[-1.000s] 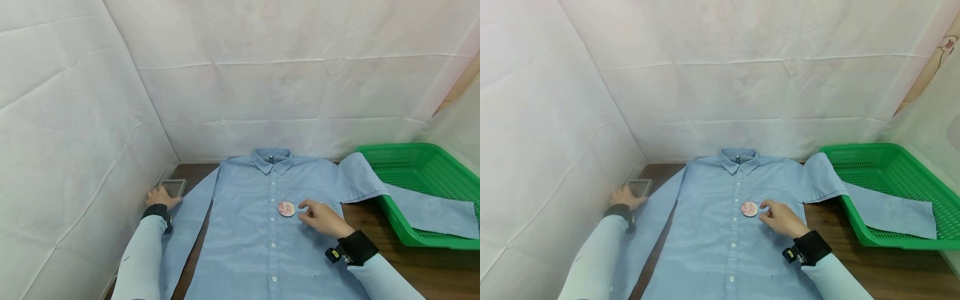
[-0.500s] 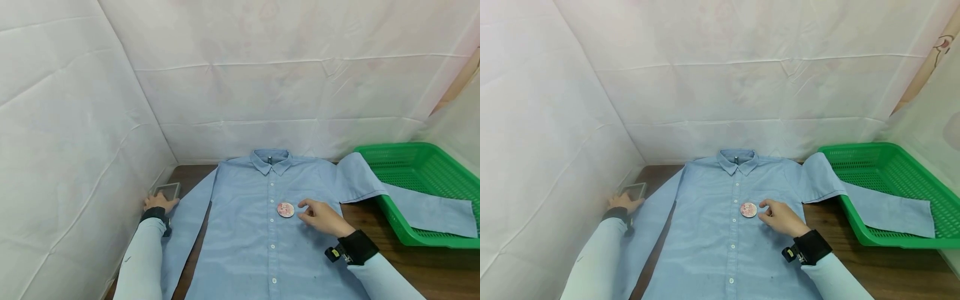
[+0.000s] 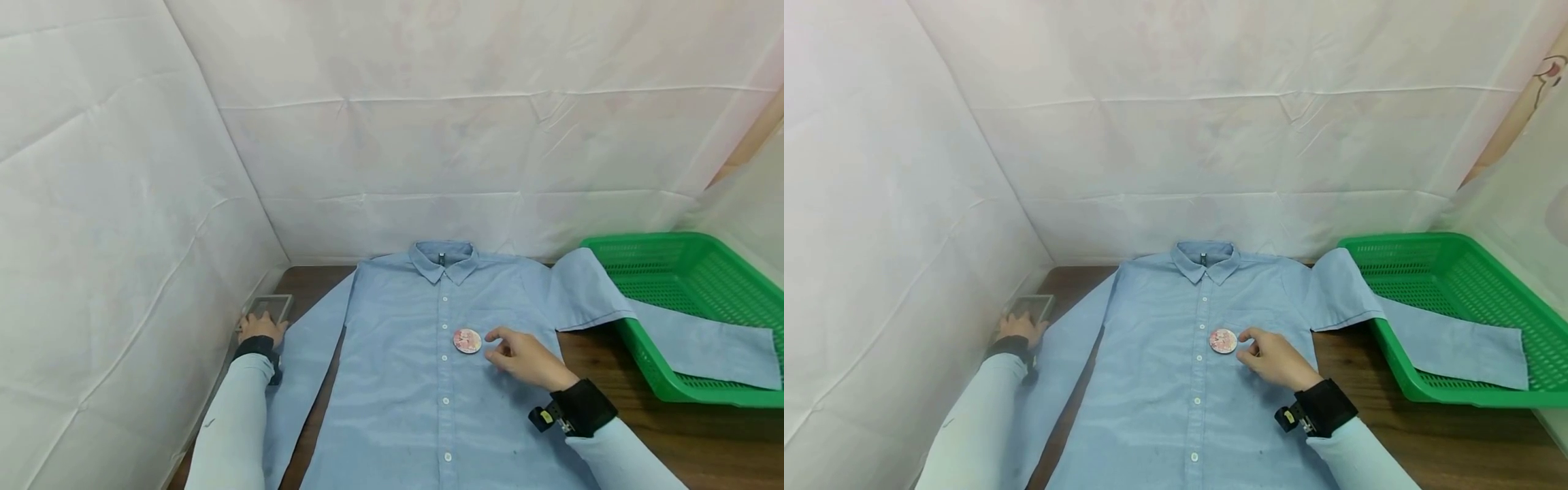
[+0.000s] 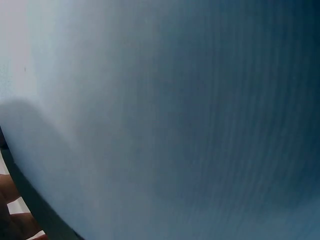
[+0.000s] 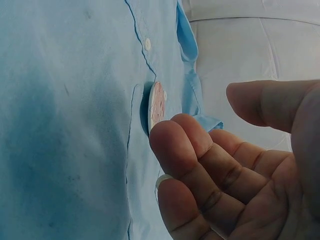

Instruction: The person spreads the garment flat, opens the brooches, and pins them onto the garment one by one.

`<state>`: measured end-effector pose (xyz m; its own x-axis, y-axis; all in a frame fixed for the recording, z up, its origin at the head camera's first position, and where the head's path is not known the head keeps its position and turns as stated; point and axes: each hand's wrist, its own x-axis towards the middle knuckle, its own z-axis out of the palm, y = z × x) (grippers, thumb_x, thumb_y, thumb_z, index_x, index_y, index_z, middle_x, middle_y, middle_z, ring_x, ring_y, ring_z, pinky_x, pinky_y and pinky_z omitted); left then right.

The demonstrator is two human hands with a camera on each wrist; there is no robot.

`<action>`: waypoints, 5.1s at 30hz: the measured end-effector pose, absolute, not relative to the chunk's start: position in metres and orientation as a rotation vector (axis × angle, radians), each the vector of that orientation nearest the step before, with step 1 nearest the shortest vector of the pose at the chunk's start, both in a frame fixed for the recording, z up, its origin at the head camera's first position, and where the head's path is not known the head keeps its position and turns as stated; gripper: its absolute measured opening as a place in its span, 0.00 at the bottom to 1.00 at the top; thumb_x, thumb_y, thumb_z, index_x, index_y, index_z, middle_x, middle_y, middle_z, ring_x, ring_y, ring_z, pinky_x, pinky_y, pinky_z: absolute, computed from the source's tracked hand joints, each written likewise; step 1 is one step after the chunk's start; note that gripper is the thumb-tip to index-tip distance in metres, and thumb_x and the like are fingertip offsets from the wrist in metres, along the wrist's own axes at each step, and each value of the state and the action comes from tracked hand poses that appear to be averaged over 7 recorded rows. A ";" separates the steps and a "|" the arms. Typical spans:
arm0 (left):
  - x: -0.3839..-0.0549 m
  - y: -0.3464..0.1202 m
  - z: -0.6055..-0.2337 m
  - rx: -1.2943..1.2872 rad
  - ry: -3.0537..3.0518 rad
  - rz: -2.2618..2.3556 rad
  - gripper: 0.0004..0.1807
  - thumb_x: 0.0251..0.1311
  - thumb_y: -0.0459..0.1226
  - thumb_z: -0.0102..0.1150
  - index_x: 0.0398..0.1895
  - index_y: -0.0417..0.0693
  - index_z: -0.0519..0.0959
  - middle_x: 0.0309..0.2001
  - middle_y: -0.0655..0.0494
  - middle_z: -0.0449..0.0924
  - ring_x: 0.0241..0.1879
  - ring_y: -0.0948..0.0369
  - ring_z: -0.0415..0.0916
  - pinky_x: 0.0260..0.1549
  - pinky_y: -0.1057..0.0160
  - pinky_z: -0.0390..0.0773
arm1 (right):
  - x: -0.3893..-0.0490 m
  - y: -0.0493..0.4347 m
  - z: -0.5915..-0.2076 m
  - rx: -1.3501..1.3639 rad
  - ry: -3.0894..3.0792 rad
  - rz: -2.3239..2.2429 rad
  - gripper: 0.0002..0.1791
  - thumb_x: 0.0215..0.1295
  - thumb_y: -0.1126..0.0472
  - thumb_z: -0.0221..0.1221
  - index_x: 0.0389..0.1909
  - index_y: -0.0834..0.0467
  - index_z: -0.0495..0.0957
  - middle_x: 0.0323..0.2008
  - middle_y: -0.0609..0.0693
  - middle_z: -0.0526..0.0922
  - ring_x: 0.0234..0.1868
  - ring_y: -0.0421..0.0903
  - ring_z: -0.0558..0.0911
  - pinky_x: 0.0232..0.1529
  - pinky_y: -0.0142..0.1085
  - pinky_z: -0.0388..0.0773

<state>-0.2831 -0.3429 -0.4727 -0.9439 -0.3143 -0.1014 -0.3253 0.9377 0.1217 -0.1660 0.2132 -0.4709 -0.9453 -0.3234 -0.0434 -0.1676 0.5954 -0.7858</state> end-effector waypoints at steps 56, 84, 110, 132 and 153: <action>-0.221 -0.019 -0.468 0.756 2.823 -0.080 0.66 0.29 0.75 0.64 0.76 0.59 0.54 0.74 0.57 0.52 0.71 0.50 0.51 0.55 0.41 0.69 | -0.201 0.163 -0.498 -0.128 2.868 -1.093 0.40 0.53 0.45 0.69 0.60 0.66 0.70 0.50 0.65 0.71 0.44 0.56 0.75 0.45 0.52 0.72; -0.223 -0.007 -0.468 0.591 2.719 -0.177 0.65 0.27 0.75 0.64 0.75 0.66 0.53 0.75 0.58 0.47 0.73 0.53 0.45 0.53 0.31 0.64 | -0.200 0.166 -0.500 -0.088 2.868 -1.066 0.34 0.51 0.45 0.70 0.53 0.63 0.75 0.45 0.60 0.74 0.36 0.51 0.74 0.39 0.47 0.72; -0.229 -0.005 -0.483 0.536 2.703 -0.154 0.68 0.23 0.75 0.65 0.75 0.69 0.51 0.76 0.61 0.42 0.74 0.54 0.41 0.54 0.31 0.62 | -0.188 0.180 -0.430 -0.331 1.804 -2.132 0.30 0.71 0.43 0.50 0.63 0.61 0.66 0.52 0.55 0.74 0.48 0.49 0.72 0.47 0.41 0.68; -0.231 -0.008 -0.479 0.559 2.741 -0.087 0.67 0.22 0.75 0.66 0.74 0.66 0.54 0.75 0.58 0.47 0.73 0.54 0.46 0.52 0.34 0.66 | -0.160 0.193 -0.383 -0.766 0.513 -2.365 0.35 0.74 0.40 0.23 0.67 0.60 0.60 0.45 0.52 0.74 0.41 0.44 0.72 0.46 0.36 0.69; -0.141 0.005 -0.327 0.981 2.312 1.860 0.30 0.69 0.29 0.51 0.72 0.37 0.55 0.62 0.39 0.67 0.61 0.48 0.66 0.58 0.51 0.69 | -0.150 0.192 -0.372 -0.762 0.839 -2.362 0.27 0.78 0.46 0.29 0.68 0.55 0.61 0.45 0.50 0.78 0.40 0.43 0.76 0.44 0.34 0.72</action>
<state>-0.1409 0.0054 -0.3268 -0.8029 0.4741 0.3614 0.4547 0.0949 0.8856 -0.1501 0.1924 -0.3722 -0.7089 -0.6235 0.3299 0.2759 -0.6755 -0.6838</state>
